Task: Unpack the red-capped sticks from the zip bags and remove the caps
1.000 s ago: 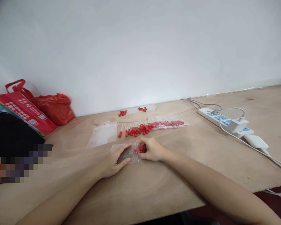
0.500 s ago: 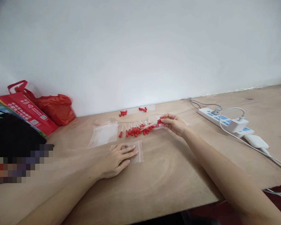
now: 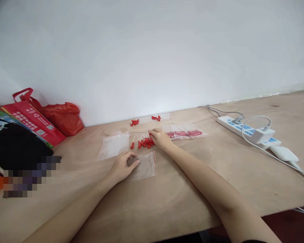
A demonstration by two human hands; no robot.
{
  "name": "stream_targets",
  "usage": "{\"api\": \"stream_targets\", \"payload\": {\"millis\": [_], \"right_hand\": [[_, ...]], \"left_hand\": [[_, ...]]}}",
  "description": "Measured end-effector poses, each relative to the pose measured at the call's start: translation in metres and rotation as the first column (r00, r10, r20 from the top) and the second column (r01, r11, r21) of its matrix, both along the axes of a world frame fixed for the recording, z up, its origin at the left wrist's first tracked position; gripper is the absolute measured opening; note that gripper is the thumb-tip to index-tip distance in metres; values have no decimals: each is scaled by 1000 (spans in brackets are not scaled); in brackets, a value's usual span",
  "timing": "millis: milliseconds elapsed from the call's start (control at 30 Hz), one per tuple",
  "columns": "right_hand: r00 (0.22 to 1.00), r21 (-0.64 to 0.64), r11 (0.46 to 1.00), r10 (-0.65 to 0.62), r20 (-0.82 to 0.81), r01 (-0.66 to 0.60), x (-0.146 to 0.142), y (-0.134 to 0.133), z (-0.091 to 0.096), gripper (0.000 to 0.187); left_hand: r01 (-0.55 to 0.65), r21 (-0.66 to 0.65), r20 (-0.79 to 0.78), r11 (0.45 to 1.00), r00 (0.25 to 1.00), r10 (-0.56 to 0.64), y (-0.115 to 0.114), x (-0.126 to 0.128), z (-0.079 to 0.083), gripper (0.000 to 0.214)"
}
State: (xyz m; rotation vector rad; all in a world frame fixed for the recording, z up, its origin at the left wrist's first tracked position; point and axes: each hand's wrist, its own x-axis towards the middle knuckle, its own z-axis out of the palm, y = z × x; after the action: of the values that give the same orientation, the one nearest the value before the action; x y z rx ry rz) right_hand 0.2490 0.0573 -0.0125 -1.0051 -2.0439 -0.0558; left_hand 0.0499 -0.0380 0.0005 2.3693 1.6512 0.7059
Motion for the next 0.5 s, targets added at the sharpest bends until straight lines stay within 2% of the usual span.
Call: {"api": "stream_targets", "payload": {"millis": [133, 233, 333, 433, 467, 500], "right_hand": [[973, -10, 1000, 3, 231, -1, 1, -5, 3, 26], [950, 9, 999, -45, 310, 44, 5, -13, 7, 29], [961, 29, 992, -126, 248, 123, 15, -19, 8, 30], [962, 32, 974, -227, 149, 224, 34, -22, 4, 29], [958, 32, 967, -256, 127, 254, 43, -22, 2, 28], [953, 31, 959, -283, 105, 282, 52, -23, 0, 29]], "left_hand": [[-67, -137, 1, 988, 998, 68, 0, -5, 4, 31], [-73, -202, -14, 977, 997, 72, -2, -7, 8, 27], [23, -258, 21, 966, 1000, -18, -5, -12, 16, 22], [215, -425, 187, 879, 971, -147, -2, -26, 28, 25], [259, -455, 261, 852, 954, -150, 2, -33, 32, 27], [256, -445, 327, 858, 938, -111, 7, -41, 35, 29]]}}
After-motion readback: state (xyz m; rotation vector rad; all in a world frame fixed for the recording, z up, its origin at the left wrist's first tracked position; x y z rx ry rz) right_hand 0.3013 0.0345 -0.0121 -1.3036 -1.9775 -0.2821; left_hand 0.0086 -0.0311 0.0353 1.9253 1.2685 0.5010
